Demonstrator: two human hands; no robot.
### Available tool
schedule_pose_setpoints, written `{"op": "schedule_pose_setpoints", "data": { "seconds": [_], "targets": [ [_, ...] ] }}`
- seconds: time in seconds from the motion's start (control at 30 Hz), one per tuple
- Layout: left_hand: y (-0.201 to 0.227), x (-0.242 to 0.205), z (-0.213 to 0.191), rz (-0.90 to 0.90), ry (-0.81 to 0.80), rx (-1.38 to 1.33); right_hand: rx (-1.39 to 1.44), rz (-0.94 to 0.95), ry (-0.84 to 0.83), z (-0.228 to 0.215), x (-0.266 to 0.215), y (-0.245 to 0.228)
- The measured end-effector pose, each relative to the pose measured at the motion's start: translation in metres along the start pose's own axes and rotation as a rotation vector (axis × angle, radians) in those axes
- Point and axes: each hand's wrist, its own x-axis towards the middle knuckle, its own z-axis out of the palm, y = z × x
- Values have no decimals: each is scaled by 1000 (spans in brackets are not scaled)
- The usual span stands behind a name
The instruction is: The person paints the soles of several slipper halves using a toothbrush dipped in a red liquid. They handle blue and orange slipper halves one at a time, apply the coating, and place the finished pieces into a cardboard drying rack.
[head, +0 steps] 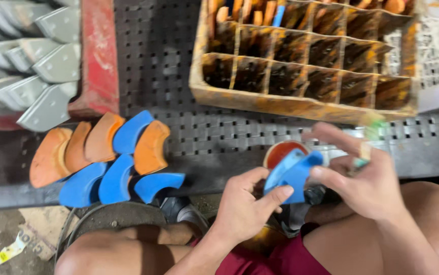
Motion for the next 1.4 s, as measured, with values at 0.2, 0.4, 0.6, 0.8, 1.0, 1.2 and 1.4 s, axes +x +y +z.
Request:
{"op": "schedule_pose_setpoints", "data": {
  "seconds": [0.2,0.4,0.6,0.8,1.0,1.2,1.4],
  "targets": [
    [-7,18,21,78,84,-111,-107,127,315,-21,14,8],
    [-6,30,29,29,116,94,63,209,46,-11,1,13],
    [-11,28,32,429,301,728,132,176,70,13,-10,13],
    [1,22,23,457,12,420,286,76,-31,3,0,10],
    [1,18,13,261,-198,81,575,151,-130,-4,-4,19],
    [2,12,5,269,-217,113,451,114,-199,-5,-9,18],
    [4,8,6,327,-139,232,419,18,-220,-4,-11,15]
  ]
}}
